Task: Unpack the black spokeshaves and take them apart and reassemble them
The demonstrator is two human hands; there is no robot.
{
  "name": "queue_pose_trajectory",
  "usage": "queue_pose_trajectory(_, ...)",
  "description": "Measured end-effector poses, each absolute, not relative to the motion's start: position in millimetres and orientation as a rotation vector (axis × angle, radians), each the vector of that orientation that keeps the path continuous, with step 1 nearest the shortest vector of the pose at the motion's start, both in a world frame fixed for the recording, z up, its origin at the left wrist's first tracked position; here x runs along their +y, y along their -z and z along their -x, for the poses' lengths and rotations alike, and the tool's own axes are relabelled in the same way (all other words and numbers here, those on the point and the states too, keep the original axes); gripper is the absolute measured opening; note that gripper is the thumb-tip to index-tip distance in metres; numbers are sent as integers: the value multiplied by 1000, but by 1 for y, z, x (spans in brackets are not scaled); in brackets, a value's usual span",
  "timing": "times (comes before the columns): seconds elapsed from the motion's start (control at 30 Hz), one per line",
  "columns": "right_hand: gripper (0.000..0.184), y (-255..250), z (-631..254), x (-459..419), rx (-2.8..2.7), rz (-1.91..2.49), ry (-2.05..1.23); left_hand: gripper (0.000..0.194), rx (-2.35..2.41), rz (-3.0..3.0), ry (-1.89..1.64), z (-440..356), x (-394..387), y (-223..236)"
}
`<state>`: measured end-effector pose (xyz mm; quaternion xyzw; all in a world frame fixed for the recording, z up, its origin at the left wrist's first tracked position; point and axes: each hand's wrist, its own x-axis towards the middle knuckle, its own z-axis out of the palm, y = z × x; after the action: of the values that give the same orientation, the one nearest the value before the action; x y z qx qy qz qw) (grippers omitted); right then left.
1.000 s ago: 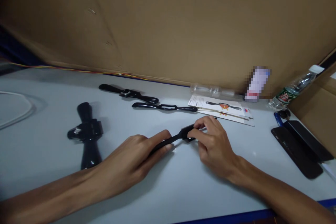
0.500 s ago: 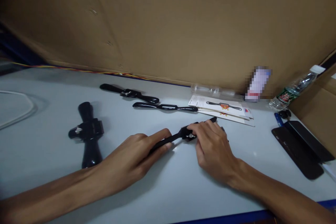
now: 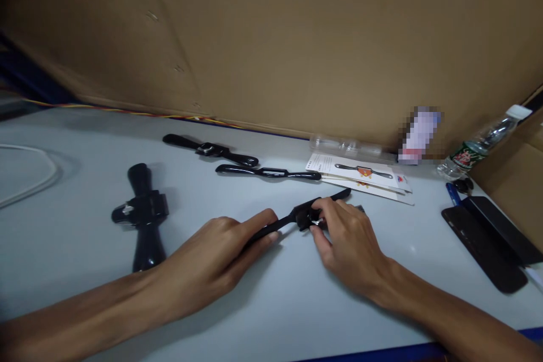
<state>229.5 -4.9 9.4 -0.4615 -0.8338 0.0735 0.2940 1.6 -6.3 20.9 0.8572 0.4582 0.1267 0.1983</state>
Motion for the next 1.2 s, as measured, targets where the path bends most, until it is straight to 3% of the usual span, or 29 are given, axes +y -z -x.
queue_pose_trajectory(0.13, 10, -11, -230, -4, -2261, 1195, -175, 15, 1285, -2599, -335, 2, -7, -17)
queue_pose_trajectory(0.37, 12, -12, -231, -3, -2212, 1156, -154, 20, 1300, -2754, -303, 7, -2, -12)
queue_pose_trajectory(0.97, 26, -8, -229, -3, -2321, 1126, -140, 19, 1279, -2428, -385, 2, -2, -17)
queue_pose_trajectory(1.2, 22, -5, -228, -1, -2289, 1128, -111, 32, 1280, -2132, -476, -1, 3, -28)
